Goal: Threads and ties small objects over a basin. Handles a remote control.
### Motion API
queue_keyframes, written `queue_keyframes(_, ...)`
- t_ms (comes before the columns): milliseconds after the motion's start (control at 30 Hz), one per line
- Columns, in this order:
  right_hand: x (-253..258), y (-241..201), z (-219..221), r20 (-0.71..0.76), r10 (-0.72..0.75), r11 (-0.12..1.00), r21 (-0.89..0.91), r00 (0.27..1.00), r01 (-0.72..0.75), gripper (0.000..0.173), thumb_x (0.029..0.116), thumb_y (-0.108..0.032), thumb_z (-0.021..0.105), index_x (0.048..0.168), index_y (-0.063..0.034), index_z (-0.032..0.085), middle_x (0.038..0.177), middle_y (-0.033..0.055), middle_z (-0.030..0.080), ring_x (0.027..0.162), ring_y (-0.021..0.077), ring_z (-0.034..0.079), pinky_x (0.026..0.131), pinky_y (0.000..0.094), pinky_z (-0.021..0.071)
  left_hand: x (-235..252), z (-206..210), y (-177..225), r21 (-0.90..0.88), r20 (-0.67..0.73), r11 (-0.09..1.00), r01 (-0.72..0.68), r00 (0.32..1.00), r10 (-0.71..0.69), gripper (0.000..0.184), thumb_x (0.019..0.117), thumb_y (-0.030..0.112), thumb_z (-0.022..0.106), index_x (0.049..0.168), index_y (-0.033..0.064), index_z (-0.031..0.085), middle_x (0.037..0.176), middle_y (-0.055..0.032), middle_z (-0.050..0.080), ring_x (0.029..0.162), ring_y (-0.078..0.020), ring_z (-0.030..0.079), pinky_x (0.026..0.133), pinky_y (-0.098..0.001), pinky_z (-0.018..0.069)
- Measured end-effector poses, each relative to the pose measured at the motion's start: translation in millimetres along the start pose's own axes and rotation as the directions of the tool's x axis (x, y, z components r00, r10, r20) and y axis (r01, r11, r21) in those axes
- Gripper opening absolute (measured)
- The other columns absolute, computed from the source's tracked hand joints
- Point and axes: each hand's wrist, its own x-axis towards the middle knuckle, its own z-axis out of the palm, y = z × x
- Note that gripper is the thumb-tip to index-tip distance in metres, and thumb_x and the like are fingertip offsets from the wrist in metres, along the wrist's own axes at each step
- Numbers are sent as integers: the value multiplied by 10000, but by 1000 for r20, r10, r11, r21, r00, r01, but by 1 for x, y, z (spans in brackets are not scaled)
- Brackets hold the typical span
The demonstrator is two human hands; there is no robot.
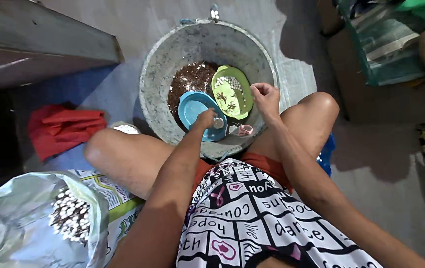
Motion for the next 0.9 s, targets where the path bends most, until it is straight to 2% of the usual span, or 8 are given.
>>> queue_keyframes(200, 4, 3, 8, 53, 45, 996, -82, 998, -40, 197, 984, -255, 693, 1071, -92, 760, 908, 39, 752, 782, 126, 710, 743, 350, 606, 8, 7, 1, -49, 33, 998, -49, 998, 51, 320, 976, 128, 604, 1276, 93, 709, 1594, -52, 454, 1304, -338, 587, 1015, -631, 501)
queue_keyframes(333, 6, 5, 14, 107, 38, 994, -111, 994, -26, 206, 988, -261, 684, 1073, -88, 757, 911, 47, 750, 789, 139, 714, 750, 366, 614, 13, 9, -5, -71, 39, 997, -37, 998, 40, 338, 959, 170, 643, 1284, 94, 696, 1429, -106, 606, 1292, -336, 594, 1025, -636, 490)
queue_keyframes(433, 5, 7, 18, 128, 45, 990, -142, 991, -27, 202, 983, -257, 690, 1066, -86, 758, 908, 51, 750, 790, 141, 716, 754, 373, 614, 13, 9, -12, -95, 14, 995, 6, 1000, -5, 367, 944, 193, 656, 1299, 107, 690, 1361, -141, 641, 1248, -363, 617, 1000, -646, 500)
queue_keyframes(600, 2, 5, 17, 159, 32, 983, -182, 987, -2, 221, 988, -281, 679, 1071, -93, 759, 905, 50, 751, 789, 149, 716, 762, 397, 608, -9, -7, -24, -322, -183, 941, 103, 969, -168, 286, 964, 139, 592, 1198, 55, 733, 1236, -208, 686, 1181, -396, 641, 998, -638, 498)
queue_keyframes(667, 1, 3, 17, 167, 20, 983, -182, 986, 11, 213, 986, -282, 679, 1068, -104, 760, 901, 40, 751, 786, 142, 714, 760, 394, 606, -22, -20, -28, -478, -312, 865, 152, 891, -329, 232, 972, 164, 610, 1107, 56, 765, 1133, -193, 724, 1109, -367, 676, 983, -613, 513)
queue_keyframes(733, 0, 1, 17, 189, 14, 987, -158, 982, 16, 209, 986, -268, 679, 1074, -96, 759, 913, 43, 752, 799, 145, 717, 777, 398, 610, -32, -39, -26, -686, -368, 721, 100, 807, -462, 217, 968, 152, 647, 1106, 25, 755, 1100, -170, 738, 1052, -302, 705, 973, -530, 549)
queue_keyframes(800, -1, -3, 17, 232, 20, 992, -129, 972, 10, 216, 992, -258, 673, 1087, -80, 750, 932, 57, 749, 819, 156, 716, 790, 404, 609, -36, -61, -16, -878, -363, 469, -94, 769, -527, 264, 939, 55, 691, 1185, -40, 690, 1086, -177, 731, 933, -250, 734, 875, -427, 618)
queue_keyframes(900, -4, -3, 19, 352, 76, 996, -61, 933, -58, 239, 999, -269, 670, 1111, -71, 742, 982, 81, 747, 852, 182, 722, 807, 426, 613, -52, -94, 22, -920, -388, 157, -360, 768, -509, 360, 932, -4, 707, 1279, -54, 624, 1100, -177, 711, 878, -223, 723, 824, -377, 623)
